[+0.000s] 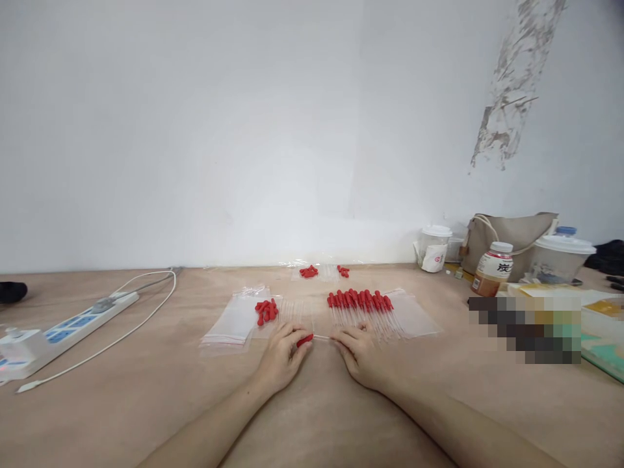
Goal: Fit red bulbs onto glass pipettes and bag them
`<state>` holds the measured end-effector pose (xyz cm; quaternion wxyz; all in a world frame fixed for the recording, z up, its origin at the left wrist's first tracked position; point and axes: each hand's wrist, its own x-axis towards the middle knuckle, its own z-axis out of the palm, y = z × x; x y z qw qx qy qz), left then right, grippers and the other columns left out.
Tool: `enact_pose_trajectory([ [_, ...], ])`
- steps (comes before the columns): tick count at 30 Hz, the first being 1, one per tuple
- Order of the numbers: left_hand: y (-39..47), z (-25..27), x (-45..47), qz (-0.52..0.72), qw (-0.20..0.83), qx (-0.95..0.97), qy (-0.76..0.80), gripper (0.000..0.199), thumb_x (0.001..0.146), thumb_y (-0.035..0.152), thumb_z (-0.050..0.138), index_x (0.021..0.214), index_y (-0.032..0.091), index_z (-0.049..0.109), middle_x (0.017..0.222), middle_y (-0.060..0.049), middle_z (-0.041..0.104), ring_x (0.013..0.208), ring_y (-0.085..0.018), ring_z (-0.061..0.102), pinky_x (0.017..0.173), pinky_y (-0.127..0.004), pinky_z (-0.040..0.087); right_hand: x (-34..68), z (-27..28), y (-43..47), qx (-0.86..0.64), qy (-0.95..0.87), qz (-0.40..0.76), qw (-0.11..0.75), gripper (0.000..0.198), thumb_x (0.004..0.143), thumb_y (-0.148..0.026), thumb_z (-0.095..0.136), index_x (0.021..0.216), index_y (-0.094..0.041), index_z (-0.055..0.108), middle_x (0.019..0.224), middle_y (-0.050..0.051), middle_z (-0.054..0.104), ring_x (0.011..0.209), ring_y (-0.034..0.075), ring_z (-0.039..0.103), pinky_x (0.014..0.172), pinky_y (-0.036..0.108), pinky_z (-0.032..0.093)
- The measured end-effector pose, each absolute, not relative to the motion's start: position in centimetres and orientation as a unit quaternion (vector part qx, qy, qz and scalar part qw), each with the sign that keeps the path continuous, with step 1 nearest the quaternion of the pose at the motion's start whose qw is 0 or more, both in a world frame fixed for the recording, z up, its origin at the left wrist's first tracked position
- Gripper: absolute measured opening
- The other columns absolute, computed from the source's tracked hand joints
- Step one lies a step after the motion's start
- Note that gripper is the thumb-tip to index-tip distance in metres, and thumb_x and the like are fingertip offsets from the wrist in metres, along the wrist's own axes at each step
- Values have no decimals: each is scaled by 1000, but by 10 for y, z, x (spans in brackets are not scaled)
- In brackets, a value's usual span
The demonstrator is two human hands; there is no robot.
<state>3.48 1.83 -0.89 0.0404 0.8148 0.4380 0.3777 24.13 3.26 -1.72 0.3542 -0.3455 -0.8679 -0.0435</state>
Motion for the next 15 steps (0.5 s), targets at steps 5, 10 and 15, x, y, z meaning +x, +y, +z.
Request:
enact_pose_trajectory([
  [5,20,-9,34,367,50,814,448,17,84,28,45,88,20,59,86,-3,60,83,-18,53,76,-32,41,243,-16,31,-339,-869,-31,359,27,84,-18,37,99,-23,59,85,3,63,73,13,54,75,30,29],
  [10,21,-10,33,358,68,812,456,16,84,28,45,88,21,59,86,-3,62,83,-19,55,76,-33,41,243,-17,31,-352,-869,-14,347,29,86,-21,33,100,-23,58,85,3,63,73,13,54,76,30,29],
  [15,20,-10,33,363,49,820,440,17,83,30,47,87,21,60,83,-3,63,80,-19,55,75,-33,40,243,-19,32,-354,-873,-3,335,30,87,-24,33,101,-24,59,87,4,63,75,13,54,76,31,29],
])
